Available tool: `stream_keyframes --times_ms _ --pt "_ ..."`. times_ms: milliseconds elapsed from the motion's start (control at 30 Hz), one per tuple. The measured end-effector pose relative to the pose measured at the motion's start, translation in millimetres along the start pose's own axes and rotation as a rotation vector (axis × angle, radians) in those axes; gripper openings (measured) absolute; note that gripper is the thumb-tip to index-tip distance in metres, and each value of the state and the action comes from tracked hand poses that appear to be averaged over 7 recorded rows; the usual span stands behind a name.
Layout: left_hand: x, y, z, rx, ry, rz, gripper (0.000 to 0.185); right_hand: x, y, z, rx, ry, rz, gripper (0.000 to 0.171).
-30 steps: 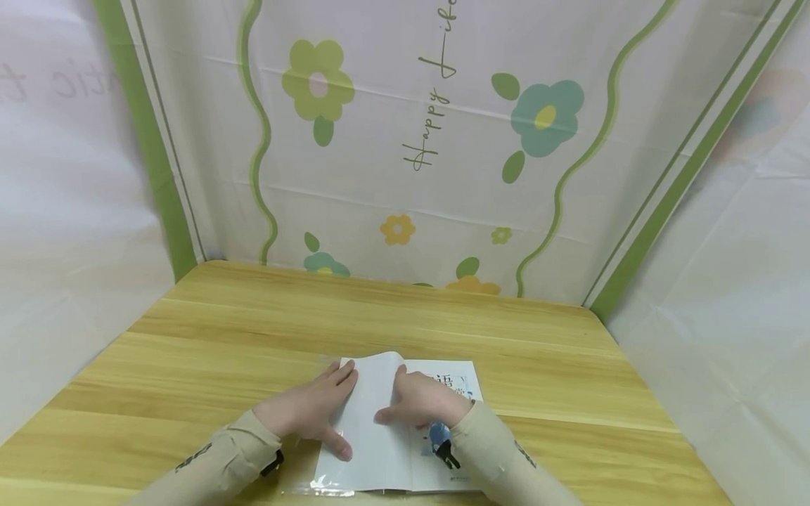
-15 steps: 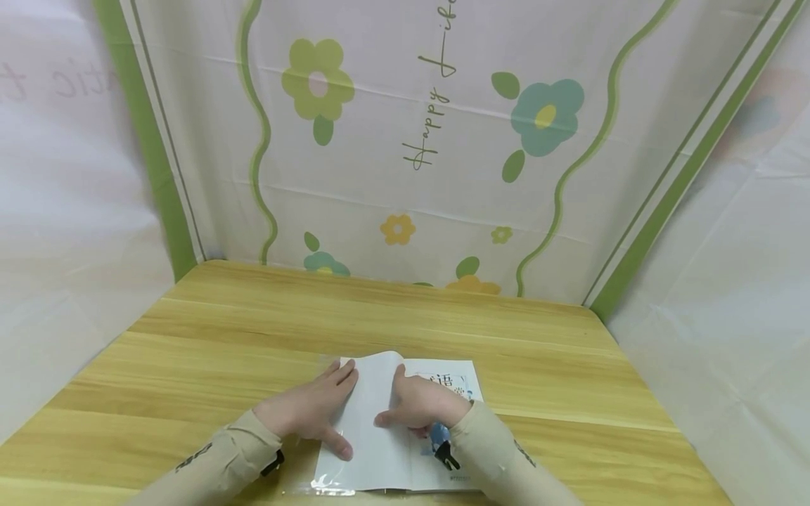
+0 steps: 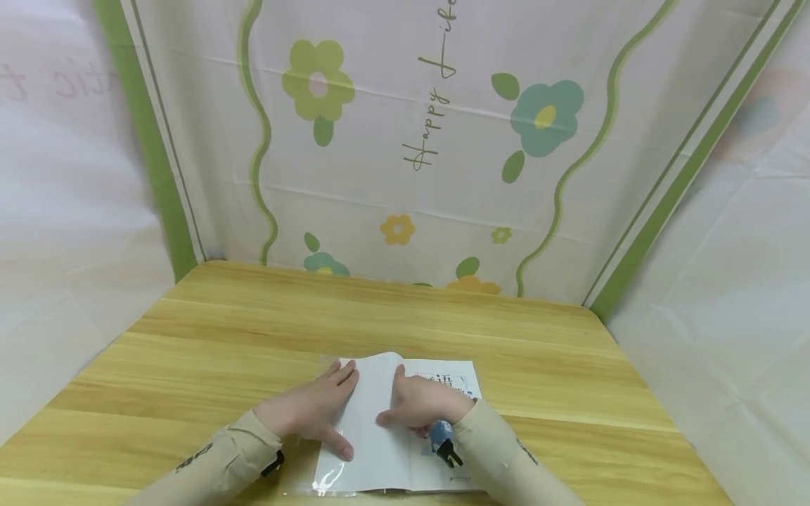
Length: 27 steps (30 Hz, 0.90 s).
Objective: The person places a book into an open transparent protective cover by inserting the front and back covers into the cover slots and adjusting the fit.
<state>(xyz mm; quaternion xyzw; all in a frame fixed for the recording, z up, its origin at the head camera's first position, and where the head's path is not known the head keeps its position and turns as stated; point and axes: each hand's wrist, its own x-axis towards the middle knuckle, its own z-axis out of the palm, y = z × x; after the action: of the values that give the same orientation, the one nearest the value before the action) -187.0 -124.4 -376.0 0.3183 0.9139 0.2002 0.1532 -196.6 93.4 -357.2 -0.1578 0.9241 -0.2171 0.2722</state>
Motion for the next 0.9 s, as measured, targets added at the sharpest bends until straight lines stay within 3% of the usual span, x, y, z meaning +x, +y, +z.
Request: stream_keyframes --times_ms 533,900 --pt "0.8 0.2 1.5 0.008 -0.012 -0.017 0.125 -3.8 -7.1 0.8 0.021 0.033 0.018 0.098" --pt "0.9 -1.6 1.7 0.013 -0.009 0.008 0.125 -1.5 -7.5 3.1 0.014 0.038 0.022 0.098"
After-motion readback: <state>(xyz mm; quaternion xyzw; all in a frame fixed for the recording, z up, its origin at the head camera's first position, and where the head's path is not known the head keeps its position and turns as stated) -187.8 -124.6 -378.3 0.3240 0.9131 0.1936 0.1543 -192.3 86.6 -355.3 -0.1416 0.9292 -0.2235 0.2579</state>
